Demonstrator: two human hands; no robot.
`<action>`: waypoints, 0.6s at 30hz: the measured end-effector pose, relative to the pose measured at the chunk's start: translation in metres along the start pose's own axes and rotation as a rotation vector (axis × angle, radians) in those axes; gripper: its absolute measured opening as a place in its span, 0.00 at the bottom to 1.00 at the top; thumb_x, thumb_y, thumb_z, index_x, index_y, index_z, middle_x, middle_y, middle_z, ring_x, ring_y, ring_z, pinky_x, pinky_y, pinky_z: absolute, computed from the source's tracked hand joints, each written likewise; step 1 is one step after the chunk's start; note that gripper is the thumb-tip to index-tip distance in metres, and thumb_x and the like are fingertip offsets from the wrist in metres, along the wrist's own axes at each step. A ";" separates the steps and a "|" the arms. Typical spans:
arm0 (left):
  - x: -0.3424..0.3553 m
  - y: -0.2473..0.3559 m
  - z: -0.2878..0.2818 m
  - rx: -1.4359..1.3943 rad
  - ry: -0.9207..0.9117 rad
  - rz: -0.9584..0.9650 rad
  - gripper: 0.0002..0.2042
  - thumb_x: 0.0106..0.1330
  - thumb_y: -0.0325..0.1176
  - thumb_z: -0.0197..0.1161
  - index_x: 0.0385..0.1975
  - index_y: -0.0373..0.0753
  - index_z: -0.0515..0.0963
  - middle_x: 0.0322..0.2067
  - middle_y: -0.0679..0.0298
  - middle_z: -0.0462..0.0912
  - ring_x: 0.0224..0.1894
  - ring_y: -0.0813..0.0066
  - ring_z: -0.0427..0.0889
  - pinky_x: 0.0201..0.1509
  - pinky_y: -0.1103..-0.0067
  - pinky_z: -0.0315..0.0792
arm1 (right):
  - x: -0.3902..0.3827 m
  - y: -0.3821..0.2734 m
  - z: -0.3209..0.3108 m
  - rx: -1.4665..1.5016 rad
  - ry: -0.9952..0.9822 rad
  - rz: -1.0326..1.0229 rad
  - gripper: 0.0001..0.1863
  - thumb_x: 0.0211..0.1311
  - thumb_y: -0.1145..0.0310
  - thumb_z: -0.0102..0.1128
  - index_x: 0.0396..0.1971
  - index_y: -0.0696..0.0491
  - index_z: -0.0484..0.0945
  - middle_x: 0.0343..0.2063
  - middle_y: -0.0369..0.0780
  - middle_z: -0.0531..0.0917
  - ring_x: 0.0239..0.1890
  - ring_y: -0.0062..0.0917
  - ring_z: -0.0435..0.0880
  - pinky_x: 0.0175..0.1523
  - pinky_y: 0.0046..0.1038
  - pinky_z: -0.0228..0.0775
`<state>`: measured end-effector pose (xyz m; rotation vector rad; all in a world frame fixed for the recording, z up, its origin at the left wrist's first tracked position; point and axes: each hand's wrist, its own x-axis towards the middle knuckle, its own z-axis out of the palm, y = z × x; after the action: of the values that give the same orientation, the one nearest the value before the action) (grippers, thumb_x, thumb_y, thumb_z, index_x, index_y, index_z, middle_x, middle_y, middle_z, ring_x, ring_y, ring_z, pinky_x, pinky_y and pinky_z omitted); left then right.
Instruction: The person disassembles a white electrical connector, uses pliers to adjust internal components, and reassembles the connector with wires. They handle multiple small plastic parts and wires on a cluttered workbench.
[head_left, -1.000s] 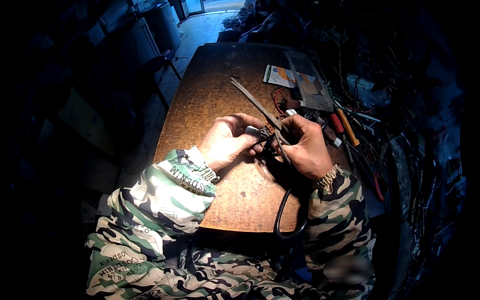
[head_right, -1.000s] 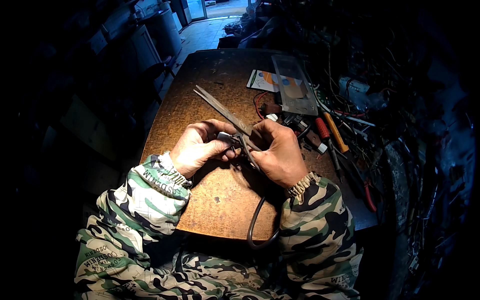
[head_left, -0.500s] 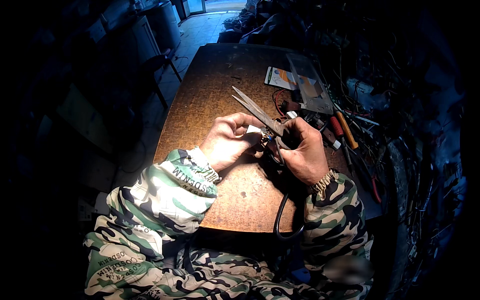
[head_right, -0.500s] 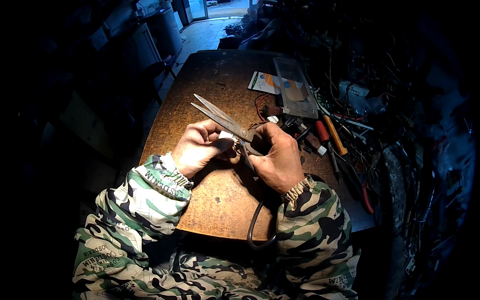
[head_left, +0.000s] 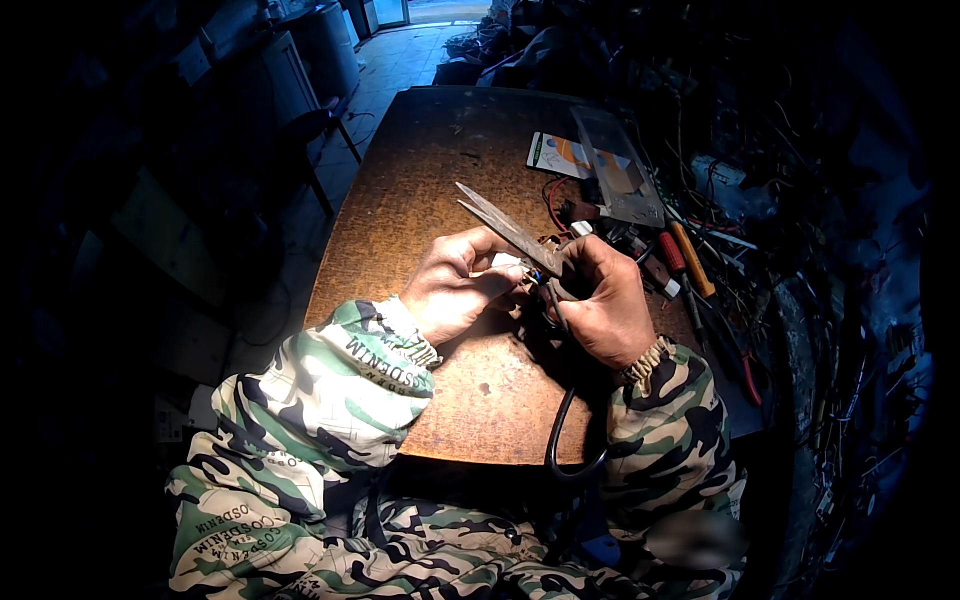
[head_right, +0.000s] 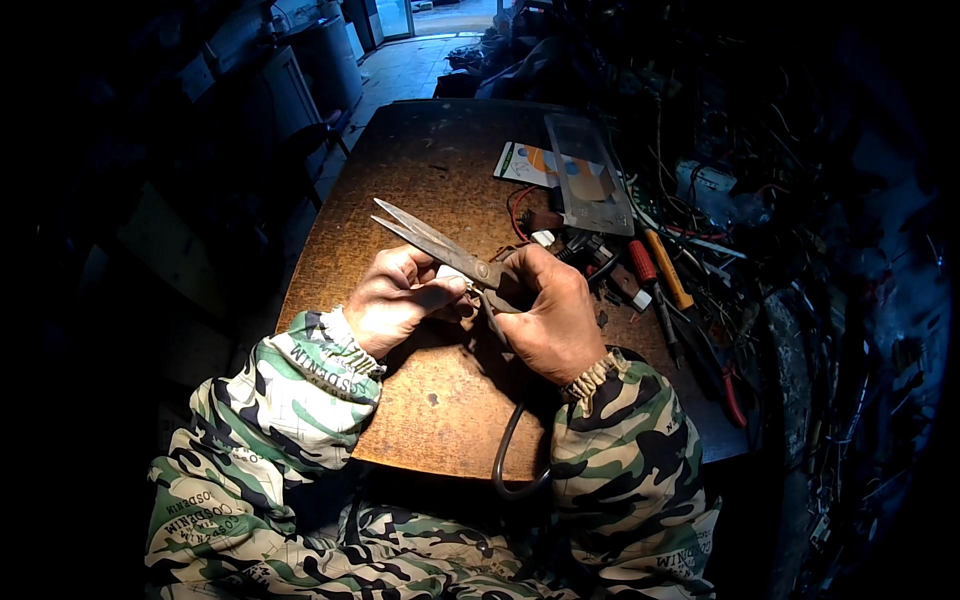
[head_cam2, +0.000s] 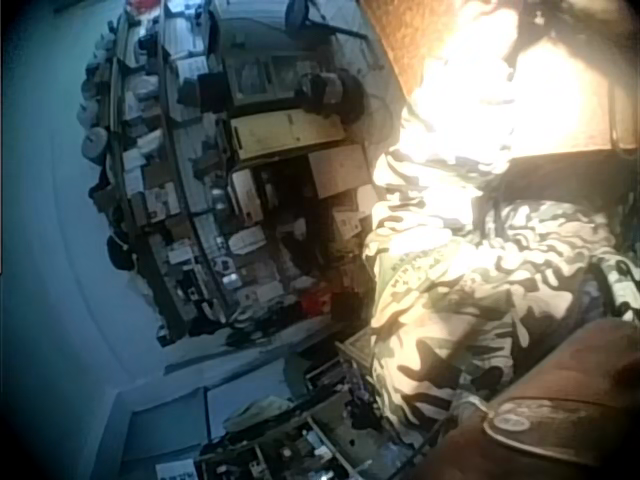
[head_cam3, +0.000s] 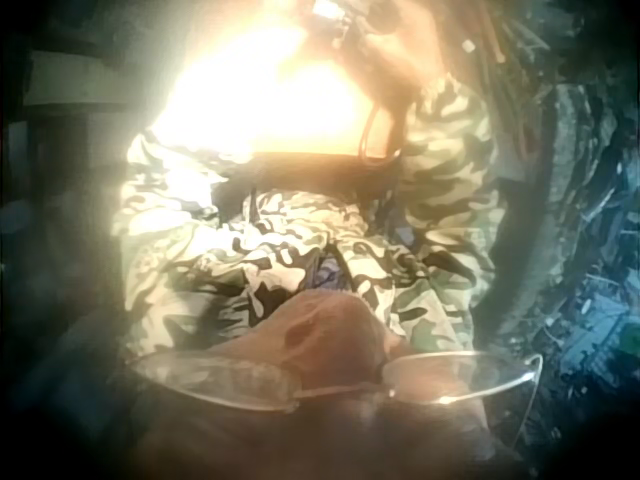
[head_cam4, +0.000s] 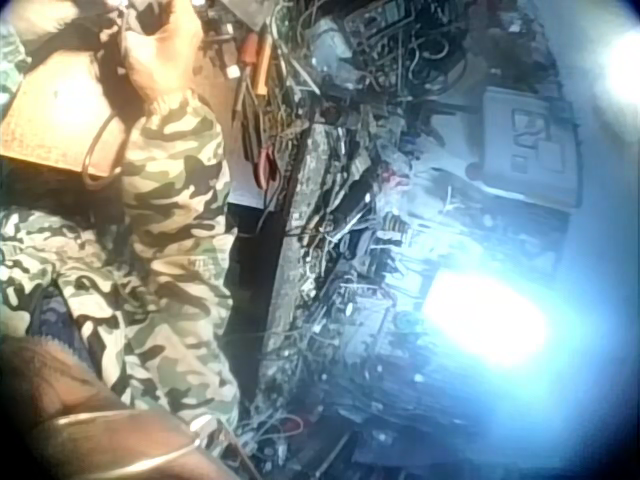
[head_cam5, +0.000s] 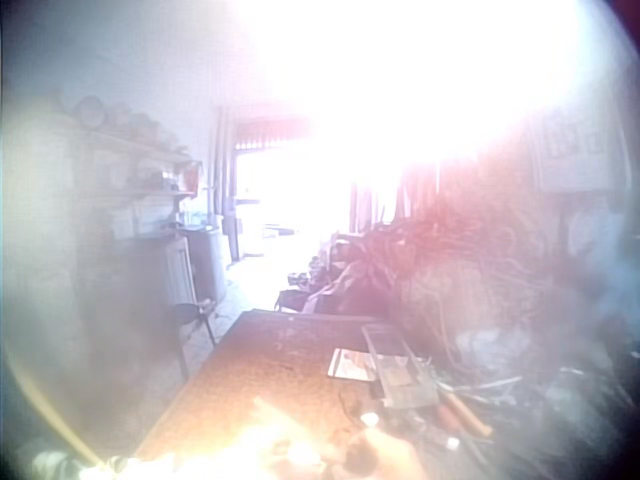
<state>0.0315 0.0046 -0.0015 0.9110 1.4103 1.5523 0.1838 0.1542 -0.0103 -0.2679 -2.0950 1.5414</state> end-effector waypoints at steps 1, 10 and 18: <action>0.000 0.000 0.000 -0.006 -0.017 -0.003 0.11 0.71 0.19 0.60 0.51 0.29 0.77 0.41 0.59 0.87 0.42 0.77 0.86 0.45 0.81 0.81 | 0.000 0.001 -0.001 0.057 -0.008 0.026 0.14 0.49 0.83 0.67 0.38 0.62 0.77 0.32 0.39 0.85 0.37 0.20 0.85 0.44 0.25 0.78; 0.001 0.007 0.004 -0.059 -0.028 -0.066 0.14 0.71 0.18 0.58 0.55 0.30 0.77 0.43 0.57 0.85 0.43 0.74 0.87 0.49 0.79 0.84 | 0.006 0.009 -0.007 0.190 -0.001 0.127 0.14 0.49 0.83 0.68 0.38 0.61 0.77 0.31 0.36 0.83 0.33 0.17 0.82 0.38 0.21 0.75; 0.001 0.000 0.003 -0.023 -0.049 -0.047 0.14 0.69 0.17 0.59 0.54 0.29 0.78 0.39 0.58 0.86 0.39 0.75 0.86 0.44 0.79 0.82 | 0.008 0.009 -0.013 0.205 -0.032 0.192 0.15 0.49 0.82 0.69 0.39 0.62 0.77 0.31 0.37 0.84 0.33 0.16 0.82 0.37 0.19 0.74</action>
<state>0.0338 0.0072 -0.0012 0.8901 1.3678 1.4984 0.1827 0.1712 -0.0141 -0.3807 -1.9617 1.8690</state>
